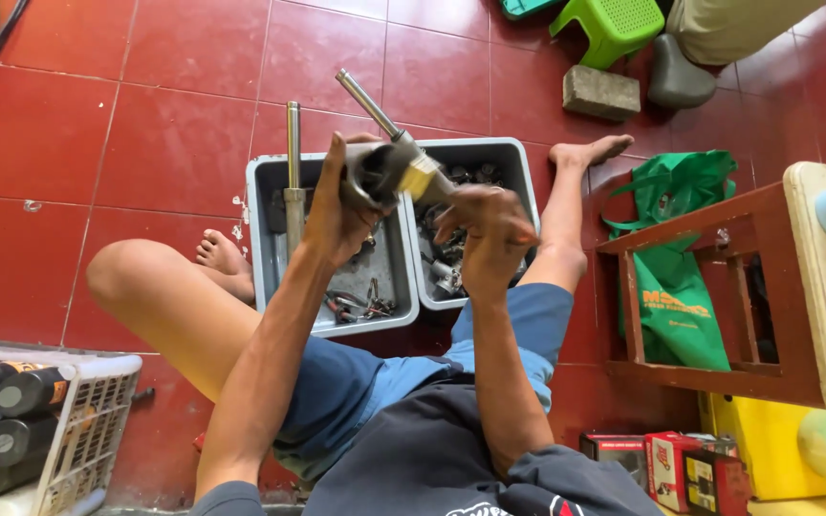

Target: Cleaning carbon deposits from a motorcycle piston using a manual scraping tool while sitting on the floor.

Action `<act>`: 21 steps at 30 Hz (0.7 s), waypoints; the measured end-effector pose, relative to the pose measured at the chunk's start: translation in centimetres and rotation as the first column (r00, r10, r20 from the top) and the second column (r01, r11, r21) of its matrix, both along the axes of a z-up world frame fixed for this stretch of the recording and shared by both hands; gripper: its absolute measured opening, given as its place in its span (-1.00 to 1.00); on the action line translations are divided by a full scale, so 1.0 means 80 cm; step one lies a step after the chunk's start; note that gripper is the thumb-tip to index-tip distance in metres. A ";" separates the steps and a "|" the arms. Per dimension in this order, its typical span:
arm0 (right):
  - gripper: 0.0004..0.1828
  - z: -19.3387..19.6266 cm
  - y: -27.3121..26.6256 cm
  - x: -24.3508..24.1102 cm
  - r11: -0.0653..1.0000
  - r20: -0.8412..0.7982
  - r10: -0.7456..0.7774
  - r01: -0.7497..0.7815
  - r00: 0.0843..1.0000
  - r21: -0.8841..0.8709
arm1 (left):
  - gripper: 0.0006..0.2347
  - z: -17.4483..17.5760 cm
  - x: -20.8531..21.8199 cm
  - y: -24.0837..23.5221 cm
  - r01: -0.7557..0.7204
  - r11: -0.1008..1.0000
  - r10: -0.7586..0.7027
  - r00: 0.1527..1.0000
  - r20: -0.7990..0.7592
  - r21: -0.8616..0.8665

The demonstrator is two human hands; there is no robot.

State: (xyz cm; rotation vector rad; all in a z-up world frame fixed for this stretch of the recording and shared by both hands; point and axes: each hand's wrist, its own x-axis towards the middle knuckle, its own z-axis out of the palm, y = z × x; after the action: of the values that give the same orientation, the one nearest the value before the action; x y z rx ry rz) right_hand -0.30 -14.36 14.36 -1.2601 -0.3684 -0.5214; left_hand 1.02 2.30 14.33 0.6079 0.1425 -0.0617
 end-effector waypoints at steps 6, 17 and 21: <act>-0.79 0.060 -0.004 -0.030 0.866 0.141 0.157 -0.068 0.977 -0.496 | -0.60 -0.001 -0.007 0.009 -0.067 0.967 0.014 0.978 0.210 0.246; -0.55 0.019 -0.019 -0.007 0.946 0.049 -0.261 0.265 0.964 -0.184 | -0.64 0.028 -0.013 0.007 -0.316 0.799 0.212 0.944 0.251 0.512; -0.59 0.017 0.002 -0.007 0.988 -0.116 -0.156 0.153 0.981 -0.033 | -0.63 -0.004 0.002 0.004 -0.294 0.755 0.141 0.946 0.292 0.586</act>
State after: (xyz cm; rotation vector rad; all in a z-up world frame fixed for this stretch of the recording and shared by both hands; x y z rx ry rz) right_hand -0.87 -14.18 15.74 -1.3433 -0.1786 -0.5722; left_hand 1.20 2.62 13.99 1.2606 0.0007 0.3023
